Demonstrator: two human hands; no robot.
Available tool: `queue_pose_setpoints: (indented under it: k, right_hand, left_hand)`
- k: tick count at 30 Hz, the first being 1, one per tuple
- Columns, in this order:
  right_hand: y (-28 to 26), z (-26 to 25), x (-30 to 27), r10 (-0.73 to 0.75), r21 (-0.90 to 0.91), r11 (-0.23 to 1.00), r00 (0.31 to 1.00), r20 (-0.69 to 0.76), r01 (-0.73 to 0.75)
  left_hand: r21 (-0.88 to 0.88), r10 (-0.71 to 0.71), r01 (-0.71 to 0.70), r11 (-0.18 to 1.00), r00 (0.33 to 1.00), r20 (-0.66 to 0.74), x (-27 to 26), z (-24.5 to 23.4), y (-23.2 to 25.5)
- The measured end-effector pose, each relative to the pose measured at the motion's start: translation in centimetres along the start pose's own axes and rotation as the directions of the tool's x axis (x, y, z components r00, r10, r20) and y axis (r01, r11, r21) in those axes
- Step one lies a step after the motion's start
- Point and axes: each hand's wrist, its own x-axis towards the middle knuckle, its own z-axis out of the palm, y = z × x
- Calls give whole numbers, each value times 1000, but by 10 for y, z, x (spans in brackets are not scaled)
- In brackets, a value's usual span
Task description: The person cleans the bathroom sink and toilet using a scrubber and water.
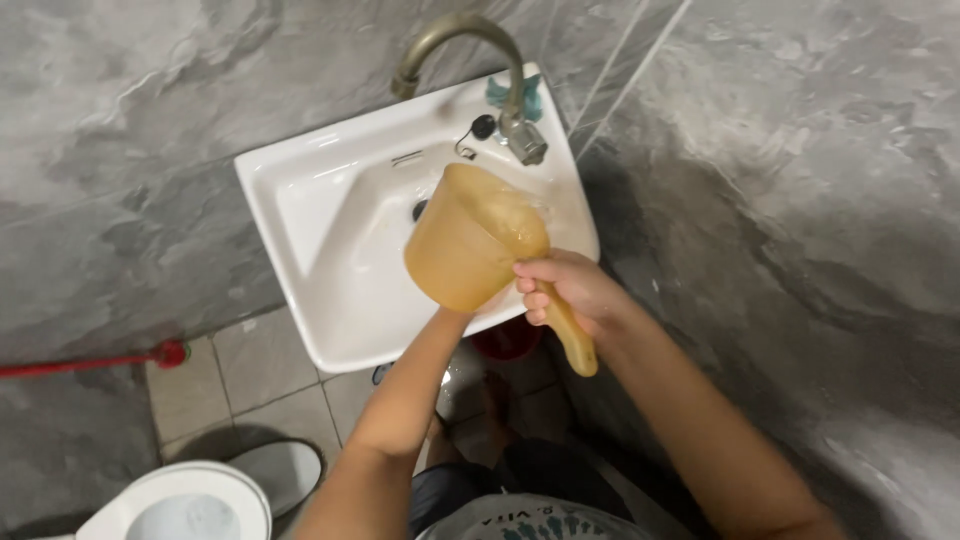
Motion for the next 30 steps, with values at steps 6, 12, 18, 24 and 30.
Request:
queue_pose_setpoints:
  k: [6, 12, 18, 24, 30]
  right_hand:
    - [-2, 5, 3, 46, 267, 961, 996, 81, -66]
    - [-3, 15, 3, 36, 327, 941, 989, 141, -81]
    - [-9, 11, -3, -24, 99, 995, 999, 40, 20]
    - [-73, 68, -73, -124, -481, 875, 984, -125, 49]
    - [-101, 84, -105, -129, -704, 706, 965, -230, -74]
  left_hand:
    - [109, 49, -63, 992, 991, 127, 2, 19, -17]
    - [28, 76, -89, 996, 950, 302, 0, 26, -34]
    - [-44, 83, -70, 997, 898, 432, -9, 26, -44]
    - [676, -650, 325, 661, 698, 300, -57, -85, -75]
    - [839, -396, 261, 477, 916, -60, -66, -116, -127]
